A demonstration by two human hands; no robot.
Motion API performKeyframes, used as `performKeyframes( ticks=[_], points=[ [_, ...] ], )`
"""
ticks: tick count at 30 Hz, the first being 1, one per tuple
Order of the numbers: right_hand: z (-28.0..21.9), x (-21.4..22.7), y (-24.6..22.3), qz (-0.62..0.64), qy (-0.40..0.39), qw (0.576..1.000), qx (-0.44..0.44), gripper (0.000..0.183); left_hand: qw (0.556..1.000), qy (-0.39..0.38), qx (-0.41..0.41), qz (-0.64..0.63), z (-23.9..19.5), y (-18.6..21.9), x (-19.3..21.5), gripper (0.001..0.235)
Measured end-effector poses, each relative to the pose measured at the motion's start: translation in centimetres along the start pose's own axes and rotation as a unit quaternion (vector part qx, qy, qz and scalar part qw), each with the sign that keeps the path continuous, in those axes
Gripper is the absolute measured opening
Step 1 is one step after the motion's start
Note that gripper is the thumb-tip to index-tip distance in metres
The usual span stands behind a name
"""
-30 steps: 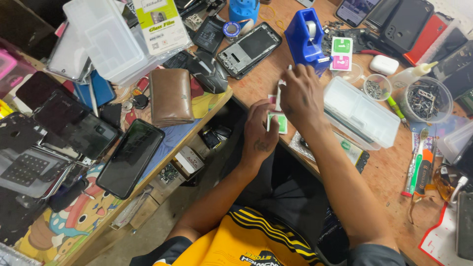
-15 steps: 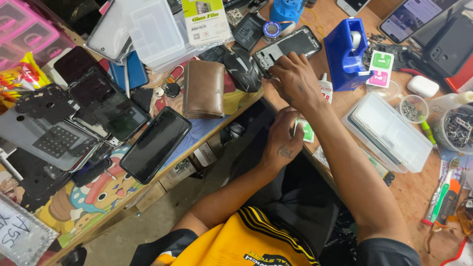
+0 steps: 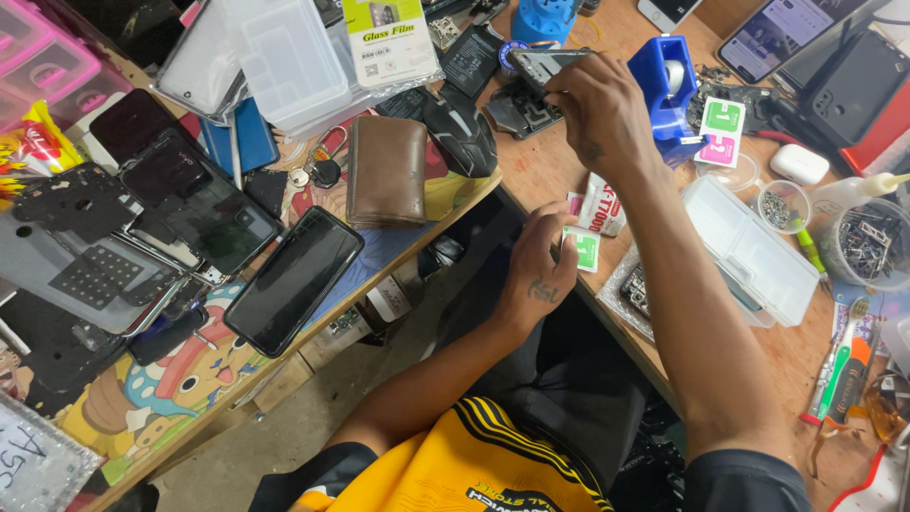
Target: The person applies adhesive to a disassembled smartphone, then assembles the back cover onto the device. The person handles multiple phones and tools on a cluttered workbench, including a screwdriver and adhesive tubes, while organizing parts and components.
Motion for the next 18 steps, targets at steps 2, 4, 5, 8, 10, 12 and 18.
performKeyframes(
  ticks=[2, 4, 5, 8, 10, 12, 18],
  points=[
    [-0.1, 0.4, 0.2, 0.001, 0.008, 1.0, -0.017, 0.014, 1.0, 0.003, -0.002, 0.004, 0.0, 0.0, 0.0, 0.026],
    [-0.4, 0.3, 0.2, 0.007, 0.01, 1.0, -0.015, 0.012, 1.0, 0.003, 0.002, 0.007, -0.1, -0.1, -0.1, 0.026],
    [-0.5, 0.1, 0.2, 0.011, 0.011, 1.0, -0.014, 0.012, 1.0, 0.002, 0.008, 0.009, -0.1, -0.1, -0.1, 0.027],
    [-1.1, -1.8, -0.2, -0.031, -0.024, 0.999, 0.001, 0.01, 1.0, 0.0, 0.019, 0.0, -0.1, -0.2, -0.2, 0.028],
    [-1.8, -3.1, -0.6, -0.075, -0.063, 0.995, 0.017, 0.01, 1.0, -0.001, 0.027, -0.003, -0.2, -0.2, -0.1, 0.028],
    [-2.4, -4.0, -0.6, -0.095, -0.098, 0.991, 0.019, 0.011, 0.999, -0.006, 0.035, 0.0, -0.2, -0.2, -0.1, 0.027],
    [-2.5, -4.3, -0.8, -0.061, -0.126, 0.99, -0.005, 0.02, 0.999, -0.006, 0.037, 0.006, -0.1, -0.2, -0.3, 0.026]
  ],
)
Point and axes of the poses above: each hand's wrist, its own z-axis towards the middle knuckle, its own x-axis out of the back of the hand, y = z × x, the point moved 5 cm from there along z, towards the middle knuckle, and after that the axes turned 1 degree about y, right-handed, at the moved point
